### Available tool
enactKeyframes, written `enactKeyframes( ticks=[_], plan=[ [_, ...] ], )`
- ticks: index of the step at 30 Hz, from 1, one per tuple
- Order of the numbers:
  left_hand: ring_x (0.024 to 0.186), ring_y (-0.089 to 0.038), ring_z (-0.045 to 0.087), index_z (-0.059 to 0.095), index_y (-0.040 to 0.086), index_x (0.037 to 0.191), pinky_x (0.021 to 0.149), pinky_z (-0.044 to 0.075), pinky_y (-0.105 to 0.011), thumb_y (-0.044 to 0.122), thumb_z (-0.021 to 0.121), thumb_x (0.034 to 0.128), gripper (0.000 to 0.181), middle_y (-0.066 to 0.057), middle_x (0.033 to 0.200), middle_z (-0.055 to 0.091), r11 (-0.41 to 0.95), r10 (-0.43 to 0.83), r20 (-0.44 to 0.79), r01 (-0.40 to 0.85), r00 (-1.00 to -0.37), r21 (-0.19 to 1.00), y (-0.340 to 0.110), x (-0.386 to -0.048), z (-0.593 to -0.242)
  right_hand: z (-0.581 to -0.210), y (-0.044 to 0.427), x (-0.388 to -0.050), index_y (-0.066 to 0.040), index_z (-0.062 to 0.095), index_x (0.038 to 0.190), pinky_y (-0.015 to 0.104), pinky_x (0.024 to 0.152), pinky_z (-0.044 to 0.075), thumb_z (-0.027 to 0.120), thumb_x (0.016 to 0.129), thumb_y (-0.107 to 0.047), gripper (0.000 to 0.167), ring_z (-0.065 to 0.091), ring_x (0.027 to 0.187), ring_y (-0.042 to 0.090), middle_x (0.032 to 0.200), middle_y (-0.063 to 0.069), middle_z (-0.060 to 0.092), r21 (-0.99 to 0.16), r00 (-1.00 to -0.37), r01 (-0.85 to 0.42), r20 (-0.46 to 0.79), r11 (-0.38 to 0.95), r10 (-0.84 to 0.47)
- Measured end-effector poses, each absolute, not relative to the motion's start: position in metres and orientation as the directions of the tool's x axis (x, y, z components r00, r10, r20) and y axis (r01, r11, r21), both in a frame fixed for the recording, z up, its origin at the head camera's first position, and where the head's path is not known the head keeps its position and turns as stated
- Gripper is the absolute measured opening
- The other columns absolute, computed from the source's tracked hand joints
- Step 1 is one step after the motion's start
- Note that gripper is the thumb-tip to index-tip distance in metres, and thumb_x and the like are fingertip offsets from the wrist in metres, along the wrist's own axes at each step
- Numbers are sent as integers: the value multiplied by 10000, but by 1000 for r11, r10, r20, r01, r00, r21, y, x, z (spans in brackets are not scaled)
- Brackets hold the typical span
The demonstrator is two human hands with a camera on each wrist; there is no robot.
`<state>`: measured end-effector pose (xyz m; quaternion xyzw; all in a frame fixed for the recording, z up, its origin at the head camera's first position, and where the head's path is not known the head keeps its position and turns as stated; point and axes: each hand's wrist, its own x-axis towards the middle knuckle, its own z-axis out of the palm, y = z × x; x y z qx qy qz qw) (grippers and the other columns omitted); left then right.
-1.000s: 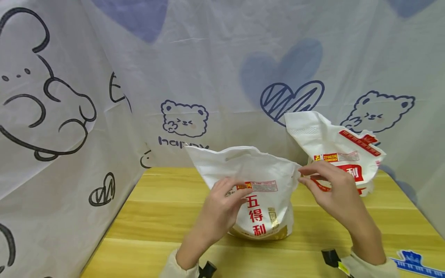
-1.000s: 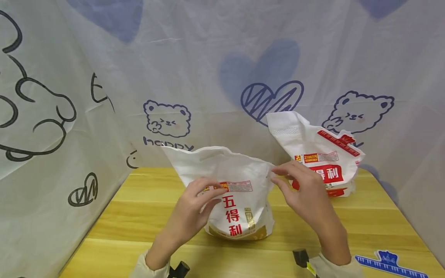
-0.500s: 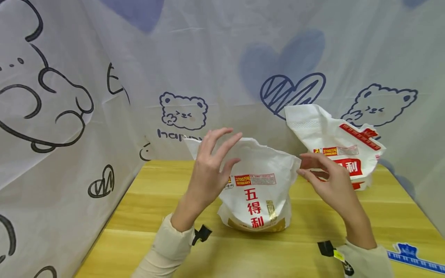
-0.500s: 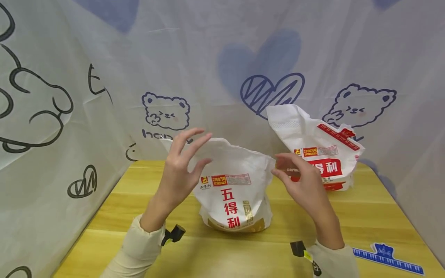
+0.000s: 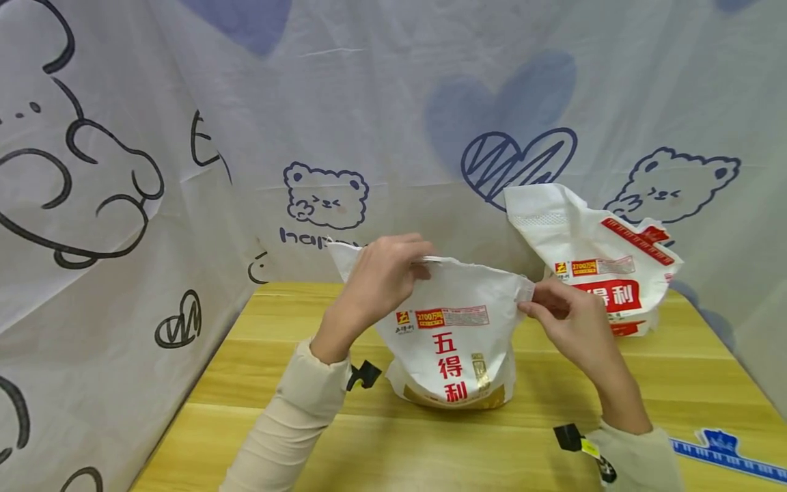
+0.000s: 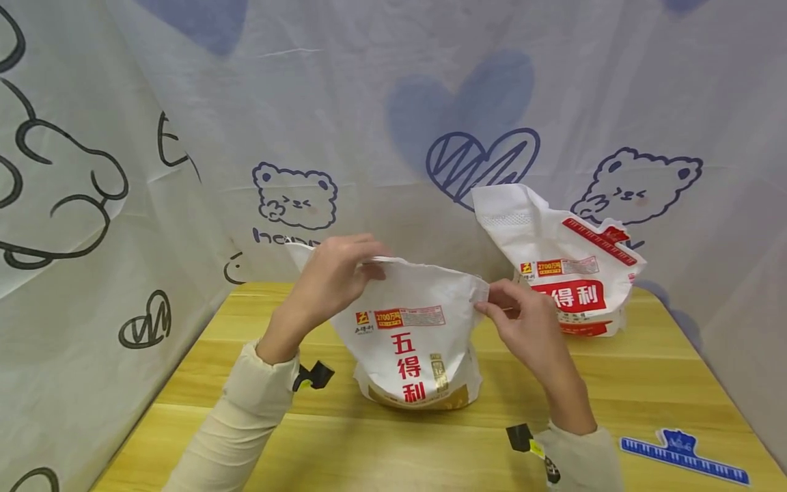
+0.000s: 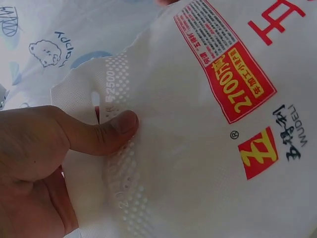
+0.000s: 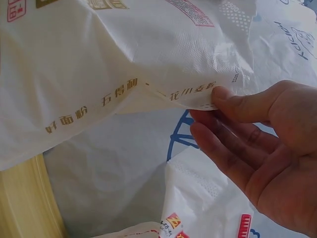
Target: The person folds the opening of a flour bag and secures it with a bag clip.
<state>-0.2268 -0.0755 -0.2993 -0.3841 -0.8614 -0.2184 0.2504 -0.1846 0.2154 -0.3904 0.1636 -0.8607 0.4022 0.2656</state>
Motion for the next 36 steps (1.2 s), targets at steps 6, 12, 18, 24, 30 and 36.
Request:
enactKeyframes(
  ticks=[6, 12, 18, 24, 30, 36],
  plan=[
    [712, -125, 634, 796, 127, 923, 578, 514, -238, -5, 814, 837, 159, 35, 790, 647, 618, 573, 586, 772, -573, 151, -71, -234, -292, -390, 218, -186, -47, 717, 988, 103, 700, 532, 800, 860, 14, 164, 709, 758, 198, 938, 98, 760, -609, -803, -489, 593, 625, -50],
    [722, -120, 622, 795, 141, 940, 542, 484, -243, 17, 789, 866, 145, 38, 819, 645, 619, 598, 560, 774, -574, 133, -69, -240, -283, -391, 222, -189, -59, 717, 959, 120, 693, 544, 819, 843, 10, 168, 696, 741, 171, 903, 72, 754, -585, -783, -501, 620, 637, -47],
    [759, -126, 655, 796, 162, 905, 569, 496, -258, -37, 757, 855, 210, 56, 859, 688, 617, 591, 559, 773, -581, 150, -70, -243, -283, -390, 223, -188, -78, 688, 911, 185, 689, 577, 797, 811, 99, 232, 663, 748, 169, 876, 16, 702, -503, -738, -567, 662, 653, -131],
    [772, -140, 662, 805, 145, 922, 598, 519, -251, -69, 727, 856, 238, 40, 871, 702, 613, 592, 558, 774, -582, 158, -75, -244, -286, -388, 222, -187, -96, 706, 940, 170, 758, 565, 772, 833, 106, 238, 643, 851, 153, 967, -25, 661, -507, -740, -611, 638, 608, -212],
    [1006, -148, 689, 734, 132, 1241, 827, 555, -256, 17, 774, 890, 371, 1, 1164, 731, 524, 692, 463, 827, -554, 206, -77, -238, -280, -388, 222, -185, -84, 704, 1017, 184, 825, 562, 746, 891, 53, 190, 724, 976, 254, 1162, 63, 708, -661, -805, -578, 558, 479, -201],
    [959, -166, 705, 787, 162, 1091, 770, 571, -315, 42, 777, 891, 234, 49, 1045, 748, 573, 678, 479, 809, -558, 131, -68, -229, -276, -394, 211, -190, -72, 664, 974, 298, 704, 619, 824, 822, 44, 250, 762, 835, 286, 994, 94, 731, -582, -780, -562, 610, 588, -141]
  ],
)
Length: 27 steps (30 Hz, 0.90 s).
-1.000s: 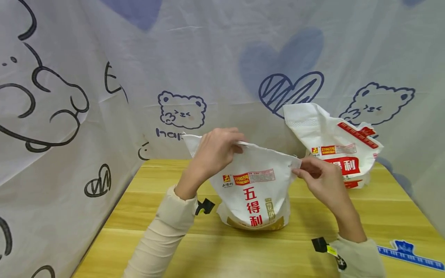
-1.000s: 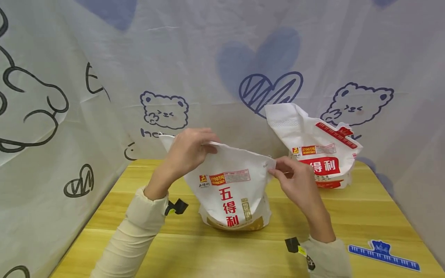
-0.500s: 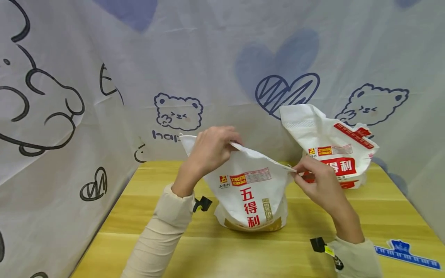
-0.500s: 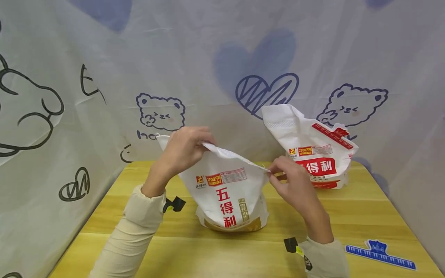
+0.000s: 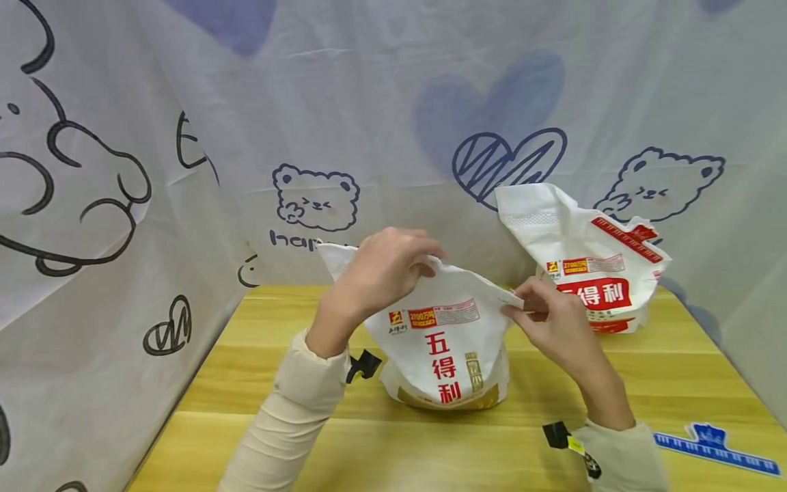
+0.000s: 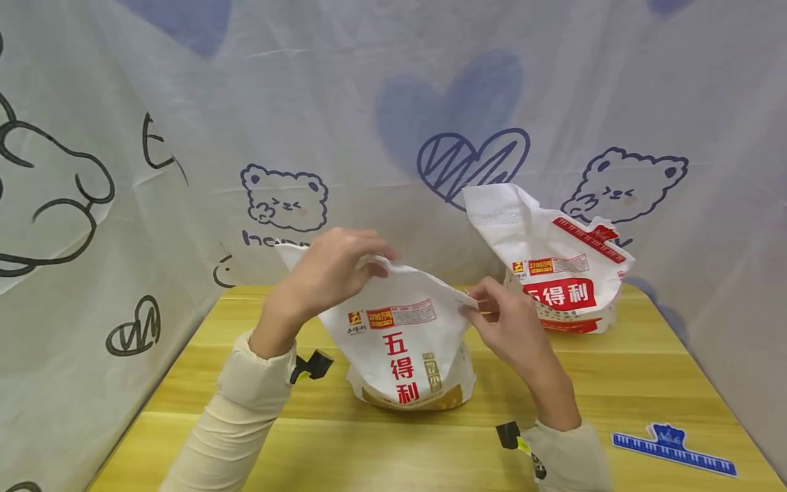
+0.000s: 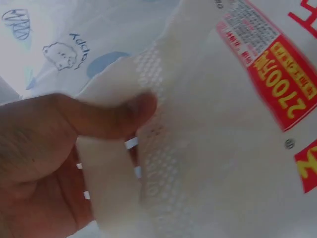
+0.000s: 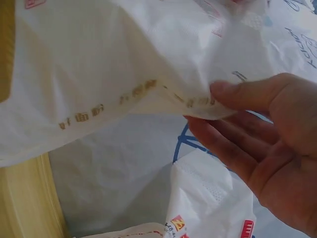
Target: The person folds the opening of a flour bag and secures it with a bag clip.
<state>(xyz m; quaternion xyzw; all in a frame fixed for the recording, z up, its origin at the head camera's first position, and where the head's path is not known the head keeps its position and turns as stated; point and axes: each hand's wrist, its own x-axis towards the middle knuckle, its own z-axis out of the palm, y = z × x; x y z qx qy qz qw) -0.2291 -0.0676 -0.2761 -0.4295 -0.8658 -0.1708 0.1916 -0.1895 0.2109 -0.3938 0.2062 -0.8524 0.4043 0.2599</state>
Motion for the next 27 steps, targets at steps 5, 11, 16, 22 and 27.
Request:
enactKeyframes(
  ticks=[5, 11, 16, 22, 27],
  plan=[
    [866, -156, 698, 798, 184, 896, 603, 514, -291, -148, 645, 826, 372, 83, 920, 736, 609, 628, 559, 789, -541, 79, -60, -232, -280, -395, 208, -191, -55, 651, 896, 400, 657, 625, 816, 785, 122, 266, 760, 787, 297, 890, 92, 732, -522, -740, -579, 659, 626, -134],
    [865, -144, 679, 786, 172, 870, 583, 487, -248, -215, 549, 735, 474, 68, 938, 728, 594, 618, 588, 800, -522, 85, -61, -237, -286, -395, 209, -191, -71, 614, 883, 418, 702, 624, 784, 786, 161, 304, 758, 871, 310, 957, 110, 758, -509, -748, -596, 634, 621, -198],
    [864, -131, 643, 771, 187, 924, 599, 495, -246, -169, 603, 794, 415, 82, 1022, 699, 567, 652, 519, 810, -553, 150, -64, -236, -286, -392, 214, -187, -110, 642, 997, 365, 838, 605, 792, 872, -3, 223, 732, 1031, 296, 1078, 64, 734, -630, -817, -561, 525, 537, -236],
    [938, -119, 666, 752, 192, 1049, 832, 541, -309, 319, 763, 936, 171, 75, 1045, 724, 515, 707, 400, 812, -583, 274, -75, -232, -282, -390, 219, -184, -114, 686, 1119, 199, 848, 557, 673, 999, -131, 122, 700, 957, 216, 1059, 9, 705, -696, -842, -535, 489, 479, -231],
    [999, -120, 682, 769, 160, 1130, 895, 539, -319, 362, 557, 1060, 301, 39, 1086, 747, 520, 678, 415, 795, -606, 312, -79, -229, -283, -392, 218, -187, -82, 700, 1125, 210, 841, 559, 559, 1056, -105, 159, 670, 955, 174, 1073, 25, 714, -705, -828, -557, 516, 439, -221]
  ],
)
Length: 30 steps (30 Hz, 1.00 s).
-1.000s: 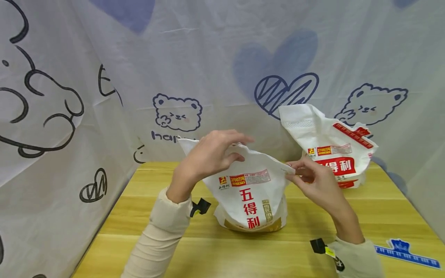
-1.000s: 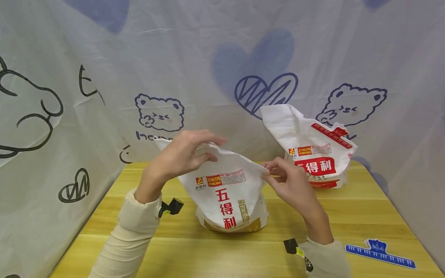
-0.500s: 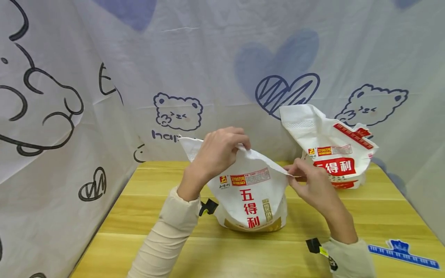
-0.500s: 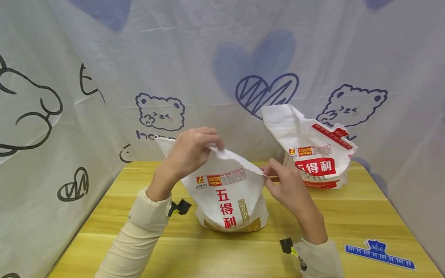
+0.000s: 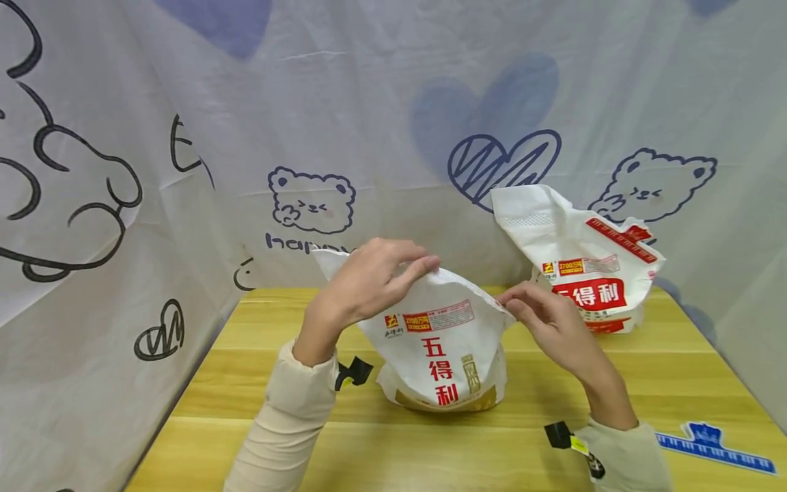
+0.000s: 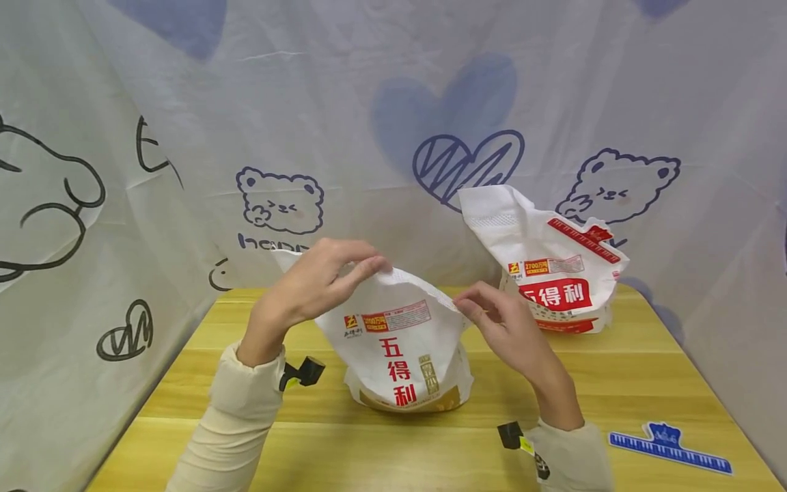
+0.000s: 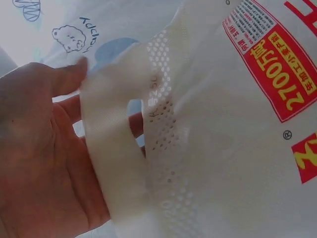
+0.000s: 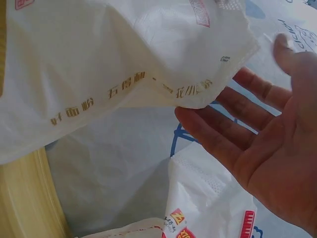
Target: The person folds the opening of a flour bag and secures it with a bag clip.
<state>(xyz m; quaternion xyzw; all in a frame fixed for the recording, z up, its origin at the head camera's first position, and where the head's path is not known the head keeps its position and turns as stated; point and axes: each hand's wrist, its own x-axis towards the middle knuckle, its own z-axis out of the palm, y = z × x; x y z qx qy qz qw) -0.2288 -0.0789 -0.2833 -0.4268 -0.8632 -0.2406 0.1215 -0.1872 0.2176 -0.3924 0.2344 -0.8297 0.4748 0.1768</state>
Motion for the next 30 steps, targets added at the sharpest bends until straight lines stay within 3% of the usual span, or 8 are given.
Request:
enactKeyframes(
  ticks=[6, 11, 17, 20, 24, 30],
  plan=[
    [1059, -182, 691, 760, 139, 1165, 919, 542, -340, 254, 713, 969, 232, -1, 1163, 745, 594, 614, 453, 756, -647, 274, -83, -227, -288, -395, 215, -189, -100, 710, 1132, 225, 830, 577, 647, 1015, -136, 138, 687, 970, 160, 1086, 5, 718, -724, -852, -517, 489, 457, -188],
    [873, -165, 701, 769, 137, 1127, 760, 545, -312, 274, 820, 891, 278, -8, 1091, 765, 659, 529, 510, 707, -678, 256, -87, -228, -295, -396, 211, -190, -90, 694, 1201, 220, 807, 573, 740, 960, -214, 274, 692, 1009, 213, 1137, 40, 726, -710, -878, -463, 449, 531, -165],
    [912, -177, 721, 767, 105, 1086, 807, 569, -301, 168, 819, 886, 216, -27, 1055, 768, 612, 519, 561, 739, -645, 283, -85, -231, -301, -402, 211, -194, -90, 741, 1118, 243, 766, 587, 765, 924, -104, 196, 673, 927, 182, 1045, 9, 715, -650, -861, -481, 475, 588, -180],
    [941, -197, 718, 762, 108, 1105, 827, 567, -326, 163, 811, 894, 223, -28, 1075, 765, 633, 502, 560, 721, -659, 282, -88, -229, -303, -404, 210, -196, -95, 758, 1057, 260, 744, 598, 765, 909, -48, 155, 660, 869, 155, 991, -16, 709, -618, -834, -518, 518, 592, -189],
    [849, -209, 688, 756, 116, 1112, 812, 527, -373, 221, 799, 910, 232, -30, 1037, 766, 685, 476, 551, 682, -686, 258, -94, -227, -303, -405, 210, -198, -86, 767, 1012, 215, 731, 582, 763, 895, 1, 146, 654, 827, 141, 942, -22, 714, -578, -796, -554, 579, 600, -177],
    [742, -209, 635, 751, 109, 935, 776, 492, -400, 234, 819, 890, 149, -17, 870, 741, 720, 444, 552, 648, -706, 249, -101, -228, -307, -404, 210, -199, -83, 770, 979, 166, 739, 561, 754, 890, 31, 145, 645, 816, 141, 917, -12, 716, -573, -780, -563, 606, 596, -155]
  ],
)
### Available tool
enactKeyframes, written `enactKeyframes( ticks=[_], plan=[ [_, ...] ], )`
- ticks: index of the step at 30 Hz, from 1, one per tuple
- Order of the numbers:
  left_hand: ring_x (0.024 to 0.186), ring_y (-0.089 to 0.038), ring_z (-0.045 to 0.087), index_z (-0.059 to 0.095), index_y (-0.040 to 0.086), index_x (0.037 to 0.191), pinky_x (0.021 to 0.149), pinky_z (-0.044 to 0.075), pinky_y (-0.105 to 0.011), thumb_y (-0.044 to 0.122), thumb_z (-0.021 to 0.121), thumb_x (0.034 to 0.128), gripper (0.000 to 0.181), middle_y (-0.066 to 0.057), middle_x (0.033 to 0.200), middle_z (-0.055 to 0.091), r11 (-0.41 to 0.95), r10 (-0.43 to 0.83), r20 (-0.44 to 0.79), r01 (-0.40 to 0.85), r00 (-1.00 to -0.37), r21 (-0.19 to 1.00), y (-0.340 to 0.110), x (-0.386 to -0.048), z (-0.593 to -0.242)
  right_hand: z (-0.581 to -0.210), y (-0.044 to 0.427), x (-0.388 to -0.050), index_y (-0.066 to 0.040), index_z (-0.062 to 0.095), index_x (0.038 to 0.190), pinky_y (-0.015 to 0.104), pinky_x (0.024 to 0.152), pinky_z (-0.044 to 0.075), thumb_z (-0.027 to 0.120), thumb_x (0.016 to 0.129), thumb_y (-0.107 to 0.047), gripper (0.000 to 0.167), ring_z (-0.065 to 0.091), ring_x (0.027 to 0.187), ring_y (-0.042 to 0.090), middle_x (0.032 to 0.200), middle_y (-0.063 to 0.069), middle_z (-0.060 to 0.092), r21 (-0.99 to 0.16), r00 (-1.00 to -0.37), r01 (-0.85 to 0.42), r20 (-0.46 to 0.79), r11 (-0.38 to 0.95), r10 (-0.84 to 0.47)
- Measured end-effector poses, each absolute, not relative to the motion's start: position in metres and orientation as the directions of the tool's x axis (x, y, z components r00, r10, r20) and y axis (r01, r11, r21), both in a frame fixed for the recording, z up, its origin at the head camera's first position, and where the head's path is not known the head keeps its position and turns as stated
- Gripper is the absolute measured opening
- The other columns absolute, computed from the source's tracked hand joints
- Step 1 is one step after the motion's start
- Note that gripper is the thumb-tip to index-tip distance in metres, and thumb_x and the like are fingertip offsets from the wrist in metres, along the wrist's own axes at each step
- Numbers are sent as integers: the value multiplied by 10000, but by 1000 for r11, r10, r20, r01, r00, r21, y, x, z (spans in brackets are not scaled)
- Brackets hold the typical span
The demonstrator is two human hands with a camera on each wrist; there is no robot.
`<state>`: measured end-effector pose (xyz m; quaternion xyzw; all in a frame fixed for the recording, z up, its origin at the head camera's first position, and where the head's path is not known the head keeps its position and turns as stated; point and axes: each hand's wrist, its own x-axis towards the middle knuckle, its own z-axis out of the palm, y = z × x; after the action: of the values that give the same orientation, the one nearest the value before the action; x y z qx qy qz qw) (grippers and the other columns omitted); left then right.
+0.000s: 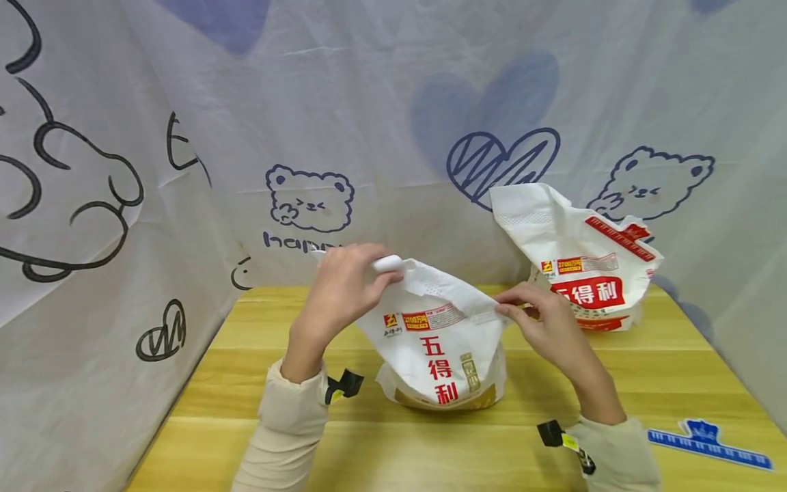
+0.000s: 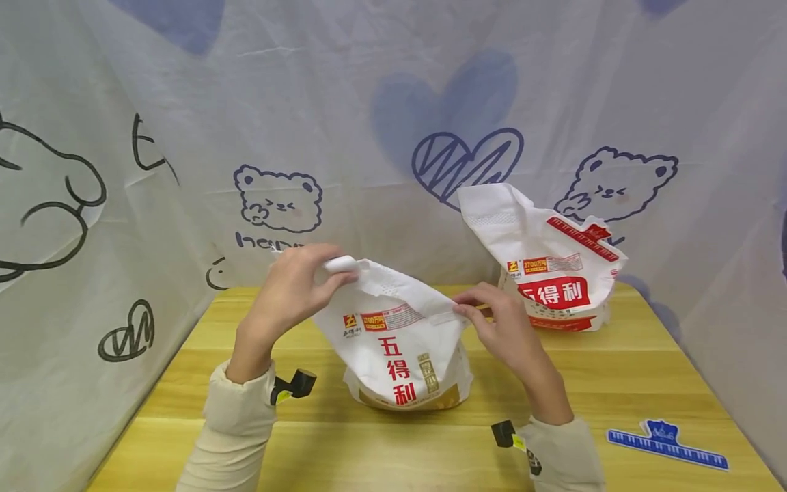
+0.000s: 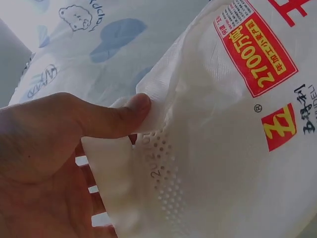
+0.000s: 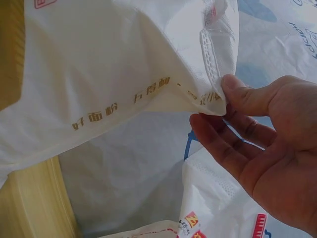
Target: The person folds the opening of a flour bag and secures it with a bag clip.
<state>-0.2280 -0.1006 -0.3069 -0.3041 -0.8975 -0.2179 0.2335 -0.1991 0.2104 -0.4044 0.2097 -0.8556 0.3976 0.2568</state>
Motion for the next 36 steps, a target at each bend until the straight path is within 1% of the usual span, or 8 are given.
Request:
enactKeyframes(
  ticks=[4, 7, 12, 17, 20, 24, 29, 36],
  plan=[
    [737, -201, 639, 763, 101, 897, 738, 507, -370, 157, 835, 867, 96, -19, 852, 743, 695, 435, 576, 665, -692, 274, -102, -229, -311, -406, 210, -199, -82, 766, 968, 188, 744, 570, 746, 888, 52, 157, 642, 818, 147, 919, -5, 720, -579, -784, -558, 603, 595, -147],
    [742, -201, 637, 767, 87, 889, 764, 489, -378, 123, 845, 846, 96, -28, 836, 738, 671, 420, 624, 689, -659, 275, -100, -229, -315, -405, 210, -199, -85, 763, 968, 196, 745, 570, 744, 888, 53, 160, 638, 823, 151, 927, -3, 721, -574, -786, -552, 600, 604, -147],
    [784, -214, 621, 764, 70, 887, 807, 438, -421, 98, 851, 816, 116, -40, 832, 723, 638, 370, 732, 729, -572, 248, -95, -229, -324, -405, 210, -200, -99, 762, 980, 207, 733, 564, 742, 897, 37, 161, 618, 838, 151, 946, -10, 716, -575, -798, -536, 584, 618, -148],
    [823, -221, 609, 762, 60, 896, 900, 424, -456, 24, 830, 822, 107, -46, 846, 712, 590, 306, 825, 775, -476, 228, -90, -228, -334, -405, 211, -199, -97, 753, 984, 240, 717, 573, 742, 895, 45, 168, 621, 824, 155, 954, -5, 717, -580, -802, -538, 575, 611, -161],
    [837, -227, 611, 758, 54, 904, 944, 419, -467, -38, 803, 831, 126, -54, 863, 708, 564, 278, 854, 795, -439, 225, -90, -228, -339, -406, 210, -200, -94, 748, 978, 245, 694, 561, 739, 896, 48, 164, 615, 798, 151, 945, -6, 718, -568, -792, -552, 586, 610, -171],
    [919, -238, 611, 762, 68, 966, 1009, 400, -469, 10, 804, 858, 130, -49, 937, 707, 590, 266, 852, 775, -451, 227, -95, -230, -343, -406, 210, -201, -87, 745, 965, 226, 685, 552, 733, 899, 54, 156, 613, 793, 147, 936, -3, 717, -555, -780, -560, 603, 615, -166],
    [965, -243, 614, 774, 104, 958, 1137, 277, -549, 147, 861, 830, 160, -20, 927, 725, 668, 236, 847, 712, -477, 215, -102, -230, -344, -404, 211, -199, -73, 747, 963, 214, 715, 572, 733, 893, 67, 157, 631, 811, 160, 941, 15, 721, -558, -778, -558, 609, 614, -153],
    [877, -262, 583, 753, 66, 872, 1045, 331, -559, -1, 842, 806, 129, -54, 871, 710, 624, 225, 886, 758, -404, 187, -96, -232, -345, -403, 213, -197, -86, 741, 983, 214, 708, 554, 731, 904, 49, 157, 619, 803, 160, 948, 7, 718, -567, -800, -530, 581, 630, -150]
  ],
)
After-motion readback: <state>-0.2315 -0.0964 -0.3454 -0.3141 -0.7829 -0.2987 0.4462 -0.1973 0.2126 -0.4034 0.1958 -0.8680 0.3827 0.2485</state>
